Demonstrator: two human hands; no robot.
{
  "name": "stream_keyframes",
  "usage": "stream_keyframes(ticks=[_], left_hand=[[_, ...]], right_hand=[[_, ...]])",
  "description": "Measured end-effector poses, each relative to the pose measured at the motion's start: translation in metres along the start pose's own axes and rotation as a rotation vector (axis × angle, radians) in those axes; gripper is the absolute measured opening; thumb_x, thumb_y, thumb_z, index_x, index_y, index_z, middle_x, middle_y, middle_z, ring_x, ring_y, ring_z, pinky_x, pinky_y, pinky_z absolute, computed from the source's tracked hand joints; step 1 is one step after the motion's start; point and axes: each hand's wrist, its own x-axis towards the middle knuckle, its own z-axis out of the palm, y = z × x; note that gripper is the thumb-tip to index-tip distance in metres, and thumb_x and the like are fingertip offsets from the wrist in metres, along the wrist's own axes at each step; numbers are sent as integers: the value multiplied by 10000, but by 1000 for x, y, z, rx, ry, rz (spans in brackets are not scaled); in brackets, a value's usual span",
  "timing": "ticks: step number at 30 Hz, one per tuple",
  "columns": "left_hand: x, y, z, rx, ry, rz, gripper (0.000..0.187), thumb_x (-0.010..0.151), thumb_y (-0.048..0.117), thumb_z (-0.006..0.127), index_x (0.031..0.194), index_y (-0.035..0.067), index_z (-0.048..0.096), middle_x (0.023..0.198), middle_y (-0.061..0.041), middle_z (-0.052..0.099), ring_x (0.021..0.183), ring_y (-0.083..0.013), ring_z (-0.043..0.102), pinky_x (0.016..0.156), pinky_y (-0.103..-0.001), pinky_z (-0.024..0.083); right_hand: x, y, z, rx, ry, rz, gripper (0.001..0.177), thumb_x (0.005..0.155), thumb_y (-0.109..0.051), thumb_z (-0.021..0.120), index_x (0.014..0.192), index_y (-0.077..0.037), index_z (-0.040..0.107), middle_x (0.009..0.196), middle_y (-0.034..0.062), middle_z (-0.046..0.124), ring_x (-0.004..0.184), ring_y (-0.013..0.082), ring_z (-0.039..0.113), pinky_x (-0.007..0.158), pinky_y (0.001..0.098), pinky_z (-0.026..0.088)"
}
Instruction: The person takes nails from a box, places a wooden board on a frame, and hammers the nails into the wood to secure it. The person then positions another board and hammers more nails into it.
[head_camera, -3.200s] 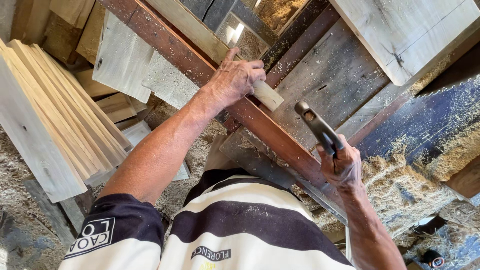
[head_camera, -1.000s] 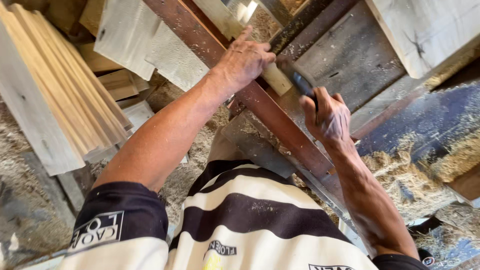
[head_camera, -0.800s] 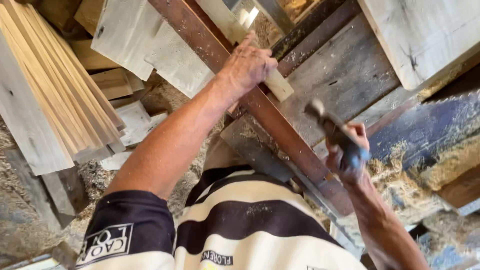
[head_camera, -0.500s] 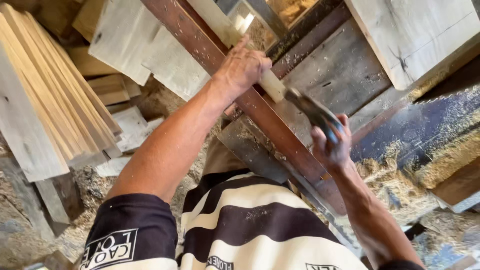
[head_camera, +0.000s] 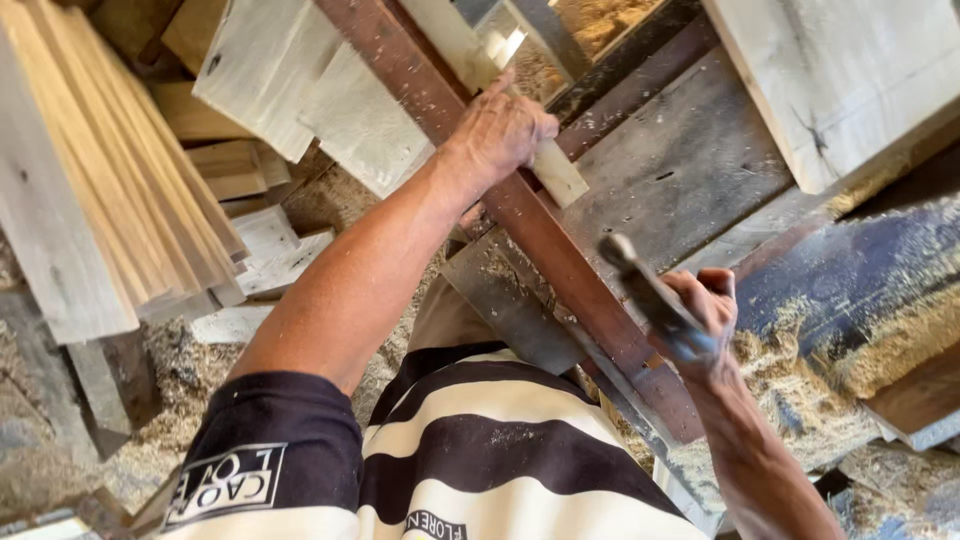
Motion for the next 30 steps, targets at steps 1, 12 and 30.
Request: stream_keyframes(ticks=[1, 12, 30], left_hand=[[2, -1, 0, -22, -32, -8, 276, 971, 4, 590, 799, 203, 671, 708, -55, 653, 792, -116, 680, 1284, -466, 197], [4, -1, -3, 142, -35, 3, 195, 970, 1, 600, 853, 155, 627, 605, -38, 456, 666, -118, 638, 1288, -464, 197], [-4, 9, -4, -291, 27, -81, 422, 1001, -35, 485, 649, 179, 579, 584, -26, 482, 717, -108, 634, 1292, -457, 147]], right_hand=[[-3, 1, 3, -64, -70, -8, 204, 1090, -280, 637, 966, -120, 658, 739, 51, 664, 594, 186, 550, 781, 411, 428], [20, 20, 24, 8, 9, -32, 199, 1070, -202, 538, 901, -113, 595, 841, 149, 775, 631, 189, 652, 740, 403, 450], [34, -35, 3, 184, 43, 187, 394, 1120, -404, 509, 1160, -36, 641, 891, 127, 678, 758, 325, 642, 803, 407, 503]])
